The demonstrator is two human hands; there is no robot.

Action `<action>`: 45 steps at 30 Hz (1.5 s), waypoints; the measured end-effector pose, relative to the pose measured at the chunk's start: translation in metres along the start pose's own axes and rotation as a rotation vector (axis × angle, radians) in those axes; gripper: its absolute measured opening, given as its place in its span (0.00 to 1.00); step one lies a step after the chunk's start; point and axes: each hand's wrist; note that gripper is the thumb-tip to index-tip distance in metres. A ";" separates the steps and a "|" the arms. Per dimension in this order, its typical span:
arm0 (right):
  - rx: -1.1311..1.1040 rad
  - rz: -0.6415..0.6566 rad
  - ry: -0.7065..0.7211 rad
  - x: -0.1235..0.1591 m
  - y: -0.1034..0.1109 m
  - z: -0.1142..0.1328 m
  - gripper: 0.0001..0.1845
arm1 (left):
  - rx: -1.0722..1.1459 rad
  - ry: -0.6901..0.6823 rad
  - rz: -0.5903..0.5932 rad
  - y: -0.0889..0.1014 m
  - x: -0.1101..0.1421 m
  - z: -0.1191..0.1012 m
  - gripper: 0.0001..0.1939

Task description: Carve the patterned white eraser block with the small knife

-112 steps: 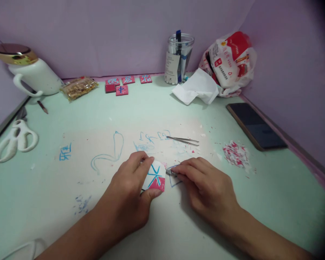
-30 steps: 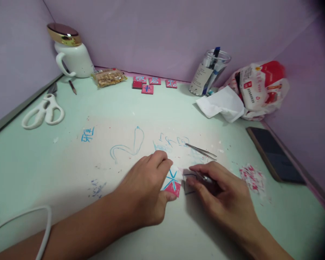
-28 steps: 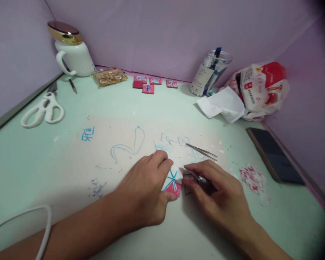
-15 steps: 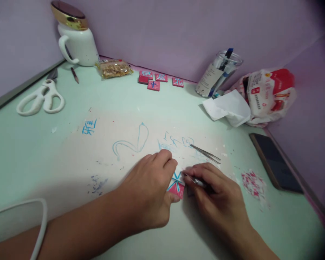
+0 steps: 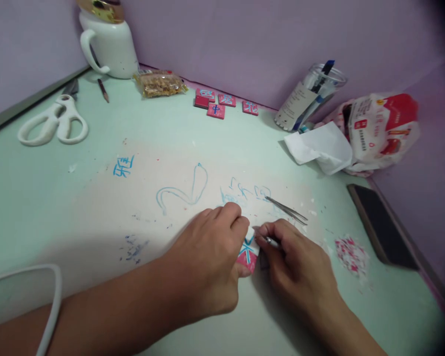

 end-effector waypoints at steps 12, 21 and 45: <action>-0.031 0.024 0.056 0.003 0.000 -0.002 0.08 | -0.019 -0.009 0.003 -0.001 0.003 -0.002 0.18; -0.021 0.002 0.103 0.008 0.000 -0.001 0.13 | -0.026 -0.009 -0.005 -0.001 0.000 -0.003 0.17; 0.103 -0.095 0.224 0.016 -0.002 0.007 0.17 | -0.023 -0.011 -0.034 -0.001 0.002 -0.002 0.14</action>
Point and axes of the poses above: each hand's wrist, its own x-axis away from the middle knuckle, its own y-axis out of the back of the hand, z = x × y, and after that the axes turned 6 degrees about z, right-handed
